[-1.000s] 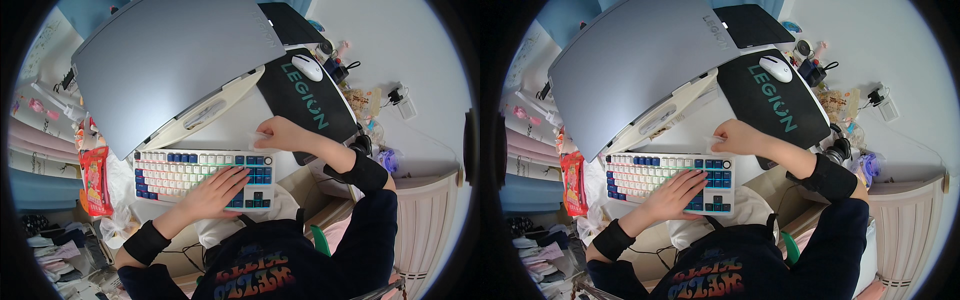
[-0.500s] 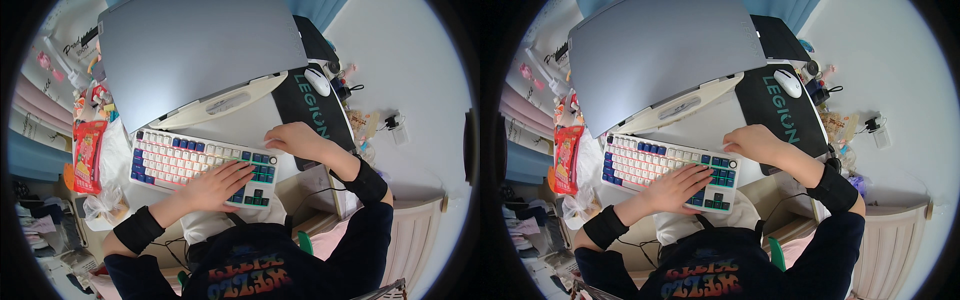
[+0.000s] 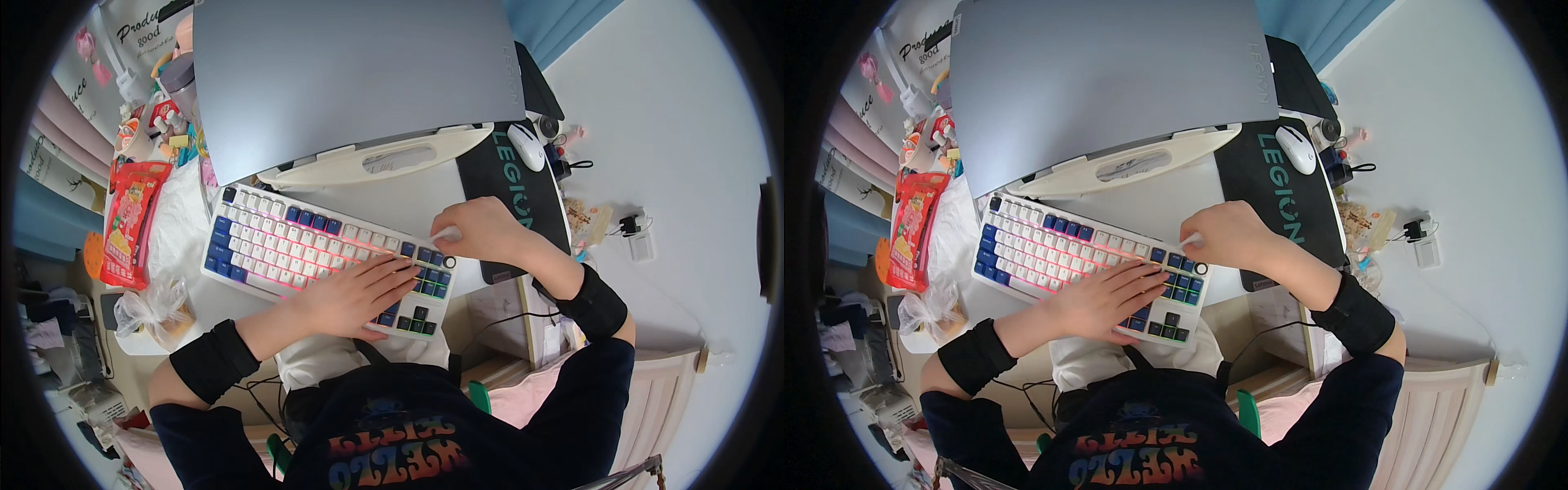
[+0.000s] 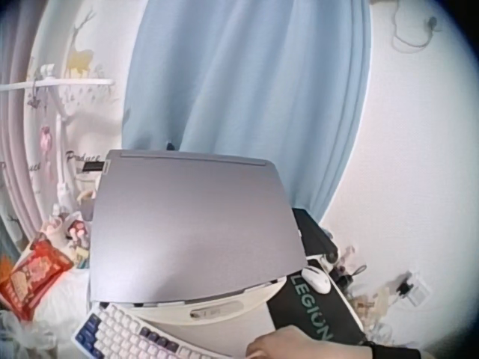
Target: The person cleans a keyboard by hand using a piece of white tissue to wipe between and over the keys.
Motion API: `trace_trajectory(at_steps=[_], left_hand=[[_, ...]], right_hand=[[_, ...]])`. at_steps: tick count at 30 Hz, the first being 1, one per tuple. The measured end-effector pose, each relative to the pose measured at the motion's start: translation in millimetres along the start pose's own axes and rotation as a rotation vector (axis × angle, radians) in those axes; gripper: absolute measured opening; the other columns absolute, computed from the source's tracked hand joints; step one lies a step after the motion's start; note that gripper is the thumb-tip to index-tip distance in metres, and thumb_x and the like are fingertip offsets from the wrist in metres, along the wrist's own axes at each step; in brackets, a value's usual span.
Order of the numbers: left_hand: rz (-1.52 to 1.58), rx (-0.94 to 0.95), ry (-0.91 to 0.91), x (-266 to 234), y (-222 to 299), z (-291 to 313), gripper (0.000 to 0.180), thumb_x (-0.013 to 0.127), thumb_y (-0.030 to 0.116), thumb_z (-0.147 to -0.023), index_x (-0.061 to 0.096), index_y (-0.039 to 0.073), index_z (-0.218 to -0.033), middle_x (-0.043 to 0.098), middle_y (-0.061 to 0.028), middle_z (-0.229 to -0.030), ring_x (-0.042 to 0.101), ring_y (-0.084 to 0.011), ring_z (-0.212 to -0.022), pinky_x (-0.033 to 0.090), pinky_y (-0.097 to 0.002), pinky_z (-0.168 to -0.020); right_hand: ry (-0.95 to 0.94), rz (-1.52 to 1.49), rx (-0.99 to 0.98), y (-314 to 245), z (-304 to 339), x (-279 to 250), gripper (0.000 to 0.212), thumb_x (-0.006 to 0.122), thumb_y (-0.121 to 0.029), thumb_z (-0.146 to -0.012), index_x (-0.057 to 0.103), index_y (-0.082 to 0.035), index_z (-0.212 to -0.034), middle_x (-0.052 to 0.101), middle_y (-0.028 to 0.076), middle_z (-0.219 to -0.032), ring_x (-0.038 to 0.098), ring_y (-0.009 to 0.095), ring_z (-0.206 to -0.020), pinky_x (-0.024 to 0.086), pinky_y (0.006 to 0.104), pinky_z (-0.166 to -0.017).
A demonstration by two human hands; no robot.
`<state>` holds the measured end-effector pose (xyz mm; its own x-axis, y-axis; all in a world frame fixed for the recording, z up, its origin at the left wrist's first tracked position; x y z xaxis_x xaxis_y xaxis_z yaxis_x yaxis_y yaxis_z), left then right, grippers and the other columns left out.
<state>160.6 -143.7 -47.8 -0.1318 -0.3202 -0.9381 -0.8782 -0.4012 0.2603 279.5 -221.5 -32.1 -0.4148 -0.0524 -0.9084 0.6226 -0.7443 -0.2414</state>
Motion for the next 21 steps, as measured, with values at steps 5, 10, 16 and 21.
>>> trace_trajectory(at_steps=[5,10,16,21], left_hand=[[0.001,0.005,-0.015,0,0,1,0.087,0.070,0.047,-0.068,0.041,-0.004,-0.132,0.038,-0.0160,-0.141,0.033,-0.0280,-0.134,0.023,-0.0413,-0.113],[0.013,0.012,-0.020,3,-1,1,0.086,0.069,0.047,-0.070,0.041,-0.006,-0.132,0.037,-0.0169,-0.141,0.032,-0.0290,-0.135,0.022,-0.0415,-0.114],[-0.008,0.031,0.014,4,-1,2,0.088,0.066,0.051,-0.072,0.040,-0.008,-0.131,0.037,-0.0177,-0.141,0.030,-0.0296,-0.135,0.021,-0.0417,-0.114],[0.089,-0.017,0.070,-3,-5,3,0.086,0.061,0.055,-0.076,0.039,-0.006,-0.132,0.039,-0.0173,-0.140,0.032,-0.0310,-0.134,0.022,-0.0423,-0.113]], right_hand=[[-0.057,-0.031,0.052,-1,-2,0,0.024,0.060,-0.032,-0.080,0.071,-0.012,-0.090,0.066,0.011,-0.077,0.064,0.028,-0.078,0.050,0.0362,-0.072],[-0.067,-0.078,0.062,2,-6,4,0.025,0.060,-0.032,-0.081,0.070,-0.011,-0.090,0.067,0.012,-0.078,0.064,0.029,-0.079,0.050,0.0372,-0.074],[0.007,-0.116,-0.002,1,-5,5,0.023,0.064,-0.029,-0.078,0.069,-0.009,-0.087,0.065,0.013,-0.074,0.063,0.031,-0.072,0.050,0.0367,-0.067],[0.028,-0.081,0.063,-1,-4,1,0.021,0.065,-0.028,-0.076,0.068,-0.009,-0.084,0.065,0.013,-0.074,0.063,0.031,-0.070,0.050,0.0369,-0.066]])
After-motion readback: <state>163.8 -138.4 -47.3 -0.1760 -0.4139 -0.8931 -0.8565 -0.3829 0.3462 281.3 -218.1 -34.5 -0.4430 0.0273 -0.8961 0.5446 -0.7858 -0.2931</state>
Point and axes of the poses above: each hand's wrist, its own z-axis away from the middle knuckle, its own x-axis out of the palm, y = z × x, the point moved 10 cm from there along -z, towards the middle knuckle
